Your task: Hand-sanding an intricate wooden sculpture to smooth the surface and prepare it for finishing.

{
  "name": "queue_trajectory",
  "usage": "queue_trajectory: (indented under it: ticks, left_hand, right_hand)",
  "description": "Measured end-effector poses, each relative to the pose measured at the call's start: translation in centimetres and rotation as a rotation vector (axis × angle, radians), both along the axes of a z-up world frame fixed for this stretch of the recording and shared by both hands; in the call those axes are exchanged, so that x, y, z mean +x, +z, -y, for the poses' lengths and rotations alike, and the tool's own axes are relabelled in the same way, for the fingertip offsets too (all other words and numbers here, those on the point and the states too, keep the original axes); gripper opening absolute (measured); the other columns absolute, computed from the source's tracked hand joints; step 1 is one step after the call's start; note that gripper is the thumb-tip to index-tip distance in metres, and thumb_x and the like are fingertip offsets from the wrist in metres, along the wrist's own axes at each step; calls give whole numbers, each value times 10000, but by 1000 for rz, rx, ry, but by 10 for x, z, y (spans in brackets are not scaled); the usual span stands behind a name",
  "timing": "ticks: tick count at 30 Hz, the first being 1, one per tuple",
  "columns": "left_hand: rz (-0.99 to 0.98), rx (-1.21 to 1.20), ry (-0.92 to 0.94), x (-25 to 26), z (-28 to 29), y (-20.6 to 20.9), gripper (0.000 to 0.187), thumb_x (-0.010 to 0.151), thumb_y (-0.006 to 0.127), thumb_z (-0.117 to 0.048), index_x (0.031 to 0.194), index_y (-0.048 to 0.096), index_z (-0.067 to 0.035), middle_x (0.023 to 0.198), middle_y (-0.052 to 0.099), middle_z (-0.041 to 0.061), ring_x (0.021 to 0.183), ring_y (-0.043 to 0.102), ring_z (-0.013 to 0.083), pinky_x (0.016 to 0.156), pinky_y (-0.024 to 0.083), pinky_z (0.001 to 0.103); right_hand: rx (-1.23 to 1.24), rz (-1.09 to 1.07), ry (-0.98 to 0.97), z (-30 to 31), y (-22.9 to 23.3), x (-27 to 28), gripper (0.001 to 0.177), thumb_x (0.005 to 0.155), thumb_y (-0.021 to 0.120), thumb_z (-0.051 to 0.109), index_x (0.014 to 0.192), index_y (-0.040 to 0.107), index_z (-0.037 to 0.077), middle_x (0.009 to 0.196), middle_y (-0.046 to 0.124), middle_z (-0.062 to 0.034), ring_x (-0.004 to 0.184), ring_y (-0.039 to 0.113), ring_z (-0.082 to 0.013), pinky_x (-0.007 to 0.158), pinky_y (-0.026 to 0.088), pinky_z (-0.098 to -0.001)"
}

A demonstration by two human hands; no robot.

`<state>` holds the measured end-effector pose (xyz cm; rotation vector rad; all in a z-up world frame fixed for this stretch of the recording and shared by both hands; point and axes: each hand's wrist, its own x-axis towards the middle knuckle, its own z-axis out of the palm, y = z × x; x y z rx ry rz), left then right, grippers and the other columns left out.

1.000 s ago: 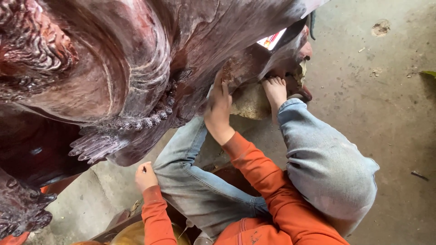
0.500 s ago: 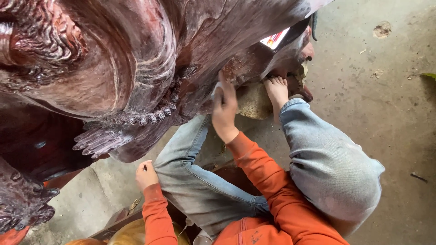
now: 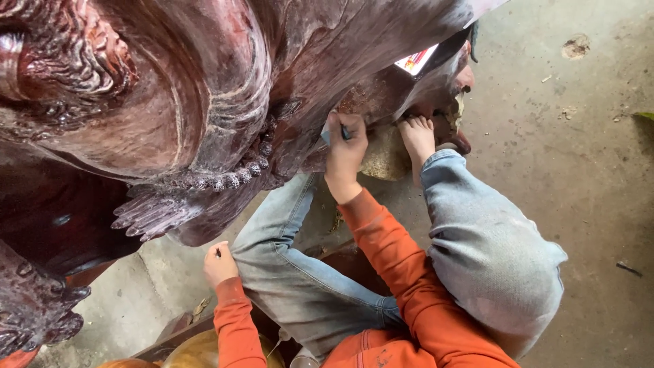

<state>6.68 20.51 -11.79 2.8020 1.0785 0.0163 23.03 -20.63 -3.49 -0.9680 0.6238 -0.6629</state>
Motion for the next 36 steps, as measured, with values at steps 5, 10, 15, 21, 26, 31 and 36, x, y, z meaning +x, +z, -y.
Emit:
queue_trajectory:
  ticks: [5, 10, 15, 21, 26, 31, 36]
  left_hand:
    - [18, 9, -22, -2, 2, 3, 222, 958, 574, -438, 984, 764, -328, 1042, 720, 26, 1050, 687, 322, 943, 539, 484]
    - [-10, -14, 6, 1, 2, 2, 218, 948, 573, -432, 990, 766, -339, 1039, 724, 2, 1043, 693, 307, 946, 539, 486]
    - [14, -30, -18, -1, 8, 9, 240, 973, 552, -416, 996, 762, -302, 1035, 718, 35, 1056, 683, 332, 955, 533, 492]
    - [-16, -13, 11, 2, 10, 10, 232, 961, 570, -446, 998, 761, -320, 1041, 719, 43, 1055, 686, 325, 949, 535, 500]
    - [-8, -27, 38, -1, -5, -7, 225, 952, 571, -445, 1019, 757, -336, 1051, 708, 25, 1059, 686, 305, 958, 531, 479]
    - [9, -14, 62, -1, 6, 1, 217, 939, 583, -437, 1008, 758, -330, 1025, 710, 27, 1040, 693, 314, 938, 539, 494]
    - [5, -39, 61, -3, 2, -5, 215, 949, 580, -438, 1013, 751, -326, 1030, 700, 38, 1045, 691, 316, 945, 539, 495]
  right_hand:
    - [3, -44, -52, 20, 0, 16, 186, 969, 587, -28, 877, 644, 123, 775, 542, 18, 780, 511, -75, 825, 450, -296]
    - [29, -89, -10, 1, -12, 0, 184, 943, 660, -39, 912, 671, 141, 853, 632, -19, 841, 619, -160, 869, 483, -348]
    - [32, 33, -53, 9, 2, 8, 114, 972, 667, 20, 914, 672, 118, 800, 548, 23, 821, 530, -39, 822, 459, -292]
    - [70, -94, 15, -2, 10, -3, 106, 869, 765, -11, 882, 721, 85, 819, 655, -42, 826, 619, -126, 830, 497, -325]
    - [-14, -45, -59, -12, 13, -4, 154, 864, 763, -28, 852, 735, 123, 818, 667, -38, 834, 634, -148, 869, 476, -330]
    - [-77, -40, -38, -13, 15, -7, 151, 839, 791, -35, 851, 722, 99, 785, 675, -39, 815, 615, -110, 865, 474, -317]
    - [-152, 10, -62, -38, 31, -13, 223, 834, 715, -115, 809, 719, 107, 763, 685, -52, 771, 637, -183, 859, 471, -311]
